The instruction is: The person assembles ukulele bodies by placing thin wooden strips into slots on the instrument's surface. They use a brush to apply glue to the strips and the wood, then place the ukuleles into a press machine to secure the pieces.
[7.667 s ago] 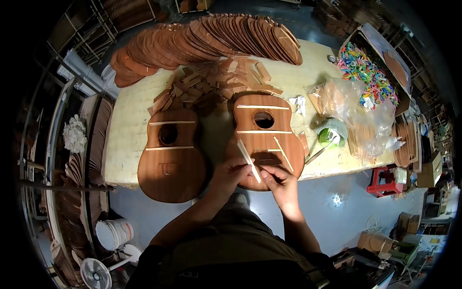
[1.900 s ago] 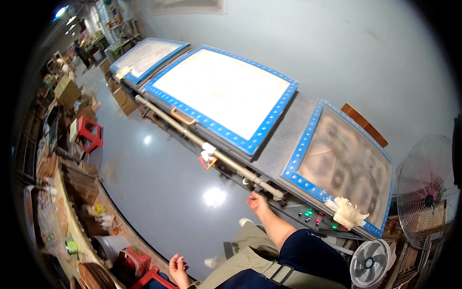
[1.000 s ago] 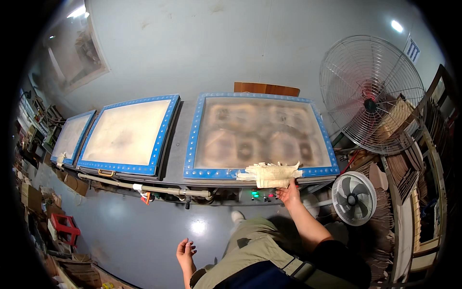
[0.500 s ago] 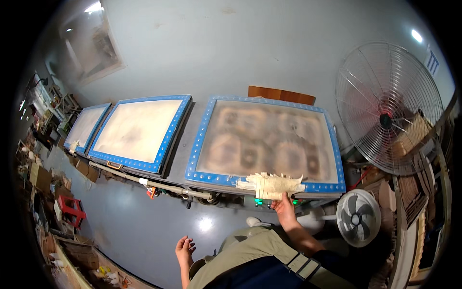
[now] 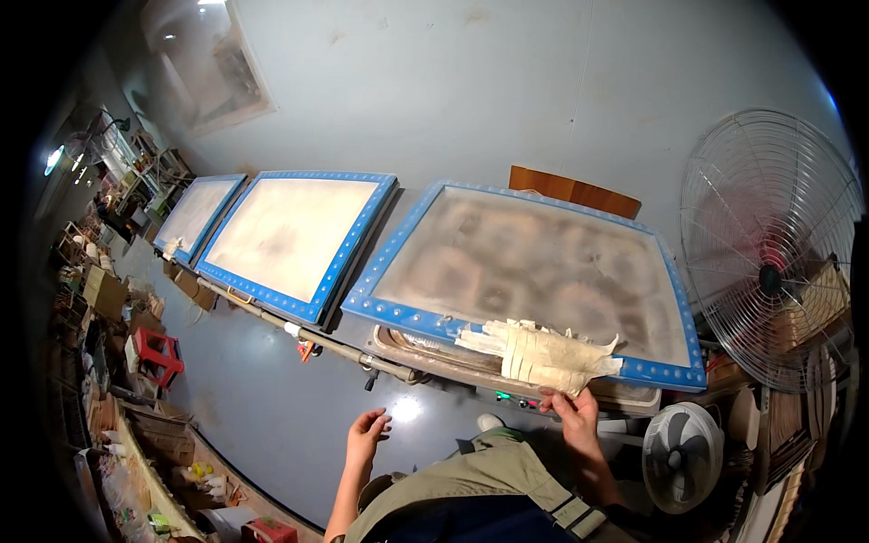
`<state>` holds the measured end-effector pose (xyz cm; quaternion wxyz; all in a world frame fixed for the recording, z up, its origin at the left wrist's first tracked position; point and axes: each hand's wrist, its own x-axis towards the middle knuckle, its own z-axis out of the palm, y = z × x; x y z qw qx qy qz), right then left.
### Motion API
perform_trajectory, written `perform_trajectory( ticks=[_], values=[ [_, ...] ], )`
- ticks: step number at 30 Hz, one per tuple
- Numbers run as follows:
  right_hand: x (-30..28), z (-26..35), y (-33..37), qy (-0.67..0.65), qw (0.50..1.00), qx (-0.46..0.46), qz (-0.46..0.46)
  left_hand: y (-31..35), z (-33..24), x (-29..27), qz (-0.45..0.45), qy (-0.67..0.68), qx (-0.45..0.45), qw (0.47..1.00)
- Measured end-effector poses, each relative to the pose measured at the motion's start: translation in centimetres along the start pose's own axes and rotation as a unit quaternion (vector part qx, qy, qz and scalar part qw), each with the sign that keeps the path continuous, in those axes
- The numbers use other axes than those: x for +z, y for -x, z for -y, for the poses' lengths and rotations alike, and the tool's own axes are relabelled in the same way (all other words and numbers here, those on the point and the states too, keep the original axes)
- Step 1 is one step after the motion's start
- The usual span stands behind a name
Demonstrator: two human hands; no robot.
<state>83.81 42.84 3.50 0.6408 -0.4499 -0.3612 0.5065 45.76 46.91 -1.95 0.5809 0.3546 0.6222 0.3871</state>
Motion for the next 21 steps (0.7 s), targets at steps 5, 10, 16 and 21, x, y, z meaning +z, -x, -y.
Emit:
perform_trajectory(
  ticks=[5, 10, 16, 21],
  values=[
    [1.9, 2.4, -1.4, 0.073, 0.99, -0.075, -0.094, -3.9, -2.8, 2.0, 0.019, -0.071, 0.082, 0.994],
    [2.1, 4.4, -3.2, 0.25, 0.933, -0.195, -0.173, -6.5, -7.3, 8.3, -0.014, -0.244, 0.27, 0.931],
    [2.4, 9.3, -6.2, 0.362, 0.862, -0.292, -0.2, -8.6, -14.2, 14.0, -0.127, -0.324, 0.69, 0.635],
    [3.5, 14.2, -8.6, 0.393, 0.85, -0.301, -0.182, -10.5, -20.7, 17.9, -0.067, -0.448, 0.691, 0.563]
  ],
)
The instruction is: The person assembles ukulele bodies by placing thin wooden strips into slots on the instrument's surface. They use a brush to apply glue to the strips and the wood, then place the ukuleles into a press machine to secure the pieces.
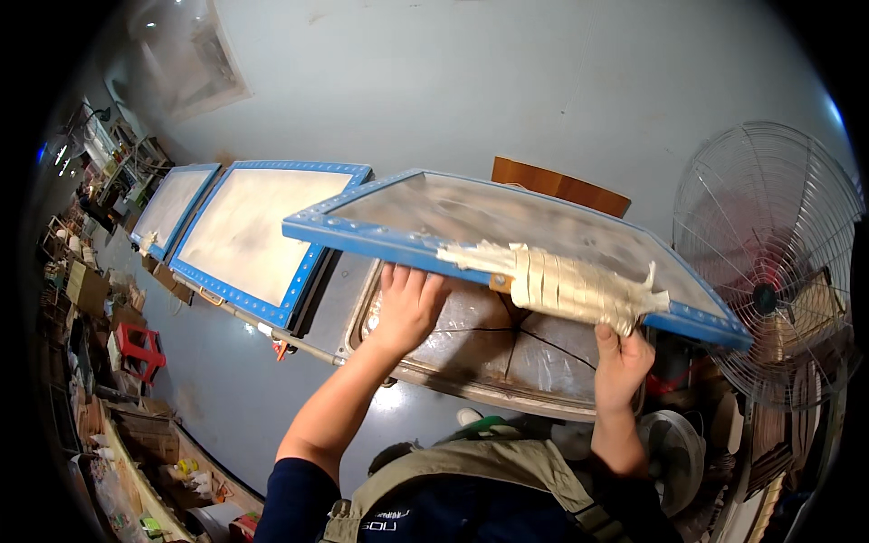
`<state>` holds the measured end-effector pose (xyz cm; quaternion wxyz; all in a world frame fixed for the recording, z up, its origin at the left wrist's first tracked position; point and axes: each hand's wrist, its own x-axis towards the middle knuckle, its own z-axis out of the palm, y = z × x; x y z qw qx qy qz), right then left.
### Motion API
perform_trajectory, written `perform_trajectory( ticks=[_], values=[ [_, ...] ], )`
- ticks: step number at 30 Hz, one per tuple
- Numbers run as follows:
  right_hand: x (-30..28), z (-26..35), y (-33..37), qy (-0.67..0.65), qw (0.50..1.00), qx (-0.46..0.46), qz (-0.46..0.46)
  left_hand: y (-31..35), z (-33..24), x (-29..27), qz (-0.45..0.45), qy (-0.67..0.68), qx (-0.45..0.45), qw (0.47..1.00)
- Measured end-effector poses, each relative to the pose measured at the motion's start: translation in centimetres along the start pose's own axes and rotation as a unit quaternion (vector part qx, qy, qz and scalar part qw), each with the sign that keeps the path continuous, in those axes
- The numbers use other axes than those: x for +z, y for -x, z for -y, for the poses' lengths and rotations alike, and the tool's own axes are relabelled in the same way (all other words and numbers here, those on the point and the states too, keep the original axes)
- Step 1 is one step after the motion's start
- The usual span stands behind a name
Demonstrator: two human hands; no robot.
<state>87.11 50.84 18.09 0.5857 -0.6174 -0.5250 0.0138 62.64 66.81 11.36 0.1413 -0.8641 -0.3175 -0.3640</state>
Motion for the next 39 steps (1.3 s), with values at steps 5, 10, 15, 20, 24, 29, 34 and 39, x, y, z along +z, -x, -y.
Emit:
perform_trajectory(
  ticks=[5, 10, 15, 20, 24, 29, 34, 39],
  values=[
    [-0.7, 0.1, -4.3, -0.011, 0.999, -0.034, 0.036, -3.8, 2.0, 1.1, 0.045, -0.034, 0.046, 0.997],
    [-1.0, -1.7, -6.5, 0.35, 0.898, -0.183, 0.192, -5.2, 1.5, 1.9, 0.081, 0.011, -0.007, 0.997],
    [-0.2, -12.0, -5.1, 0.518, 0.796, -0.182, 0.254, -0.8, -1.3, 3.0, 0.042, 0.06, -0.076, 0.994],
    [2.1, -9.8, 0.6, 0.255, 0.951, -0.157, 0.072, 5.3, -3.8, 0.6, -0.009, 0.337, -0.38, 0.861],
    [7.3, -3.0, 3.9, 0.089, 0.971, -0.185, 0.121, 8.0, -5.3, -3.1, -0.173, 0.596, -0.601, 0.504],
    [14.8, 1.2, 7.0, -0.052, 0.883, -0.35, 0.309, 9.1, -6.7, -9.3, -0.296, 0.701, -0.53, 0.376],
    [19.5, 4.9, 10.0, -0.2, 0.774, -0.44, 0.408, 14.2, -7.9, -13.7, -0.395, 0.574, -0.567, 0.44],
    [23.3, 11.6, 16.4, -0.297, 0.643, -0.504, 0.494, 21.7, -9.5, -18.8, -0.537, 0.469, -0.553, 0.432]
  ],
)
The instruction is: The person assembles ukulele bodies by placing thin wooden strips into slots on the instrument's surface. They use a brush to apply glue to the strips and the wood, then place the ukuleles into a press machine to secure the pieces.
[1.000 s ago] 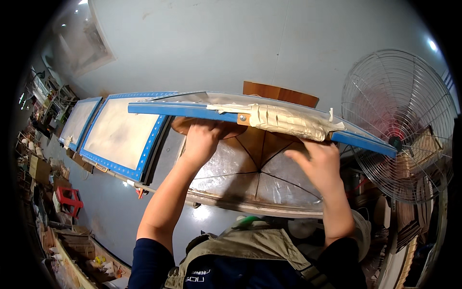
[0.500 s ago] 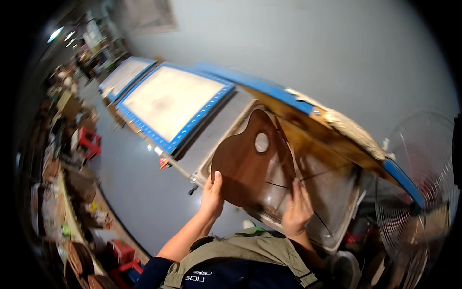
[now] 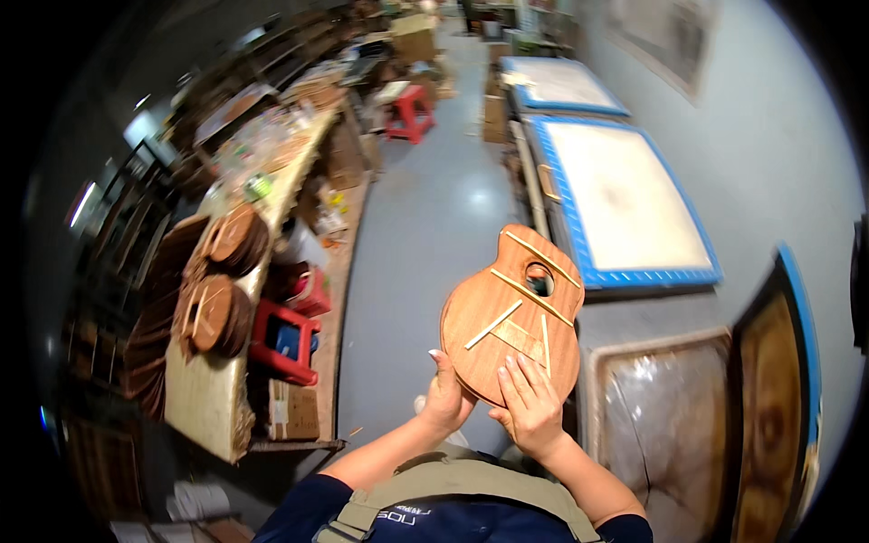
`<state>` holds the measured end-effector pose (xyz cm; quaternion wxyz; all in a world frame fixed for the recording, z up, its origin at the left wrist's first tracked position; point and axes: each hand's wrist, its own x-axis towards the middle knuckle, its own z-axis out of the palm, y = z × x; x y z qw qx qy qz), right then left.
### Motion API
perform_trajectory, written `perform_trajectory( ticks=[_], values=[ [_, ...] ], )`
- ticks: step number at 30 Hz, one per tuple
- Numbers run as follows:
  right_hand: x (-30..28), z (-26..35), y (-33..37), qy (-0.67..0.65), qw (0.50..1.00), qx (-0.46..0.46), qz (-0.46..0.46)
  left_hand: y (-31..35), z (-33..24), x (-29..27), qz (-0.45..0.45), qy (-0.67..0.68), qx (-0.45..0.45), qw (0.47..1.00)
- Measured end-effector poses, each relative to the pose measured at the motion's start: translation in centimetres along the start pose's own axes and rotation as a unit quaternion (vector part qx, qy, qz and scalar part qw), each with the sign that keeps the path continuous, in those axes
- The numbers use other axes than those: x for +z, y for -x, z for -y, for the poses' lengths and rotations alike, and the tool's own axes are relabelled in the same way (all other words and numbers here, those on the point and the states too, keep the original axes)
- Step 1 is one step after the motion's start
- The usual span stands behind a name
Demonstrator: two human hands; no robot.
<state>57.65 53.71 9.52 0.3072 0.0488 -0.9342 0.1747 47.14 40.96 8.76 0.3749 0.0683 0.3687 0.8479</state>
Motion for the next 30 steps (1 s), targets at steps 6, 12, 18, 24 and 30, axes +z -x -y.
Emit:
perform_trajectory(
  ticks=[6, 12, 18, 24, 30],
  values=[
    [10.5, 5.3, -11.1, -0.032, 0.991, -0.127, -0.019, 0.1, -10.0, -9.3, -0.021, 0.053, 0.156, 0.986],
    [21.3, 11.6, -23.7, -0.252, 0.95, -0.173, -0.06, 2.4, -21.2, -19.0, -0.047, -0.066, 0.351, 0.933],
    [27.9, 13.3, -38.1, -0.494, 0.866, 0.004, -0.078, 5.8, -28.1, -27.6, -0.195, -0.183, 0.398, 0.878],
    [39.7, 17.3, -56.1, -0.713, 0.694, 0.087, -0.048, 3.8, -32.6, -35.1, -0.331, -0.134, 0.432, 0.828],
    [61.4, 21.5, -72.9, -0.738, 0.664, 0.112, 0.035, -2.9, -39.7, -43.5, -0.446, -0.14, 0.418, 0.779]
  ],
)
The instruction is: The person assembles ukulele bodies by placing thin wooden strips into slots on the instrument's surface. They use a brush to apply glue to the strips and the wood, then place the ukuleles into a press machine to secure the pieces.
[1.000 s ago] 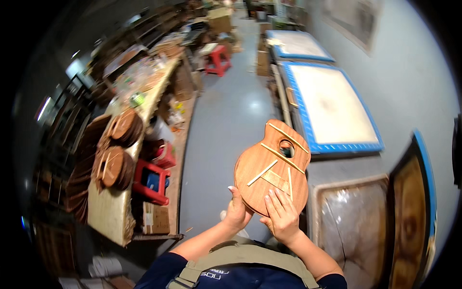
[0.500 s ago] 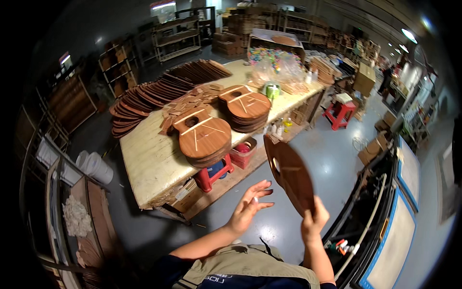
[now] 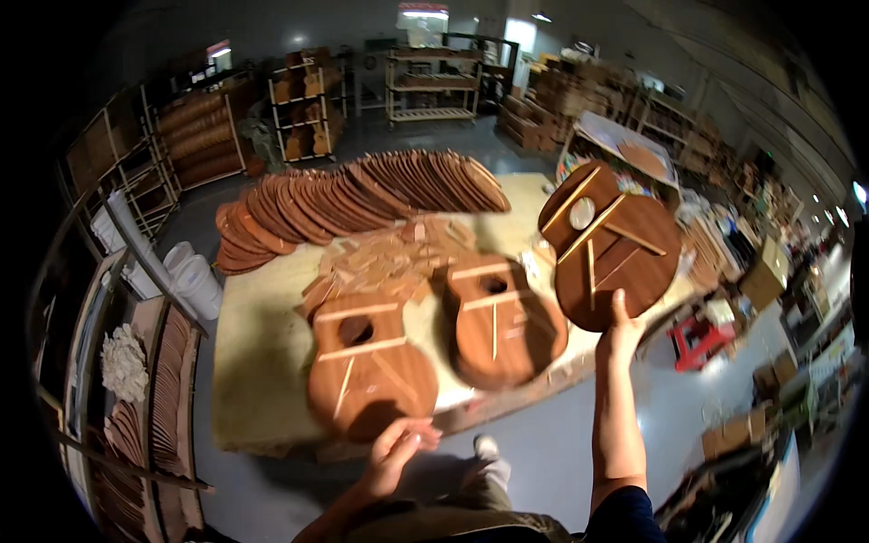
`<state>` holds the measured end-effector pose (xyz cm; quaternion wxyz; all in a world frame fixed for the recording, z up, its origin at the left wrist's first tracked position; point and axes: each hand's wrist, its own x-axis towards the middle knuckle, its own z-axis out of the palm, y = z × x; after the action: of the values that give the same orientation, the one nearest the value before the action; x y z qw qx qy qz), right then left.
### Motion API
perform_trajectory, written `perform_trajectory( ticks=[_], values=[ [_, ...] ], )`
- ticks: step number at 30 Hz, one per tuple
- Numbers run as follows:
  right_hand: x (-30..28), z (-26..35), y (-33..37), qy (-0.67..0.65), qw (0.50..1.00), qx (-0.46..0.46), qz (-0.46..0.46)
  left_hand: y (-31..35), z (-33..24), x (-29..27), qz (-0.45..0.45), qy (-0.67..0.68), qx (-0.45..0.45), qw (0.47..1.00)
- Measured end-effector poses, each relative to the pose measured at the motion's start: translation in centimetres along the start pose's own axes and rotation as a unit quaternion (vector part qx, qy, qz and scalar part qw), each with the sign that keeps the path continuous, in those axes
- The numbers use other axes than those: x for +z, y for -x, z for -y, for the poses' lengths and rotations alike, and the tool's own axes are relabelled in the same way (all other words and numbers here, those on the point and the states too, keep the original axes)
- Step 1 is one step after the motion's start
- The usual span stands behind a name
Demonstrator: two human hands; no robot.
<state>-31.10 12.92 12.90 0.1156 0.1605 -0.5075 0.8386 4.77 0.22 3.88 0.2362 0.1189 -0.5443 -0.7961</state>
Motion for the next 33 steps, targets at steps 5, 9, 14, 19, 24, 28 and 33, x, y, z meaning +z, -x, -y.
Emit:
perform_trajectory(
  ticks=[5, 9, 14, 19, 24, 28, 33],
  values=[
    [3.9, -18.1, -18.0, 0.124, 0.98, 0.155, 0.027, -9.9, 2.3, 5.0, -0.127, -0.019, -0.028, 0.991],
    [9.6, -29.6, -25.7, 0.356, 0.926, 0.091, 0.082, -13.6, 2.0, 7.3, -0.285, -0.059, -0.067, 0.954],
    [18.4, -37.6, -29.3, 0.401, 0.849, -0.279, 0.202, -13.7, 4.2, 7.6, -0.423, -0.095, -0.09, 0.896],
    [21.9, -47.5, -29.1, 0.568, 0.707, -0.024, 0.42, -13.7, 5.0, 8.9, -0.458, -0.134, -0.092, 0.874],
    [19.0, -45.9, -28.7, 0.441, 0.78, -0.127, 0.426, -14.2, 5.1, 10.8, -0.441, -0.171, -0.075, 0.878],
    [12.2, -32.8, -22.2, 0.255, 0.823, 0.034, 0.506, -16.1, 4.6, 10.1, -0.361, -0.132, -0.096, 0.918],
    [-2.1, -19.3, -14.4, 0.28, 0.789, 0.157, 0.524, -17.6, 6.1, 10.4, -0.174, -0.177, -0.207, 0.946]
  ],
)
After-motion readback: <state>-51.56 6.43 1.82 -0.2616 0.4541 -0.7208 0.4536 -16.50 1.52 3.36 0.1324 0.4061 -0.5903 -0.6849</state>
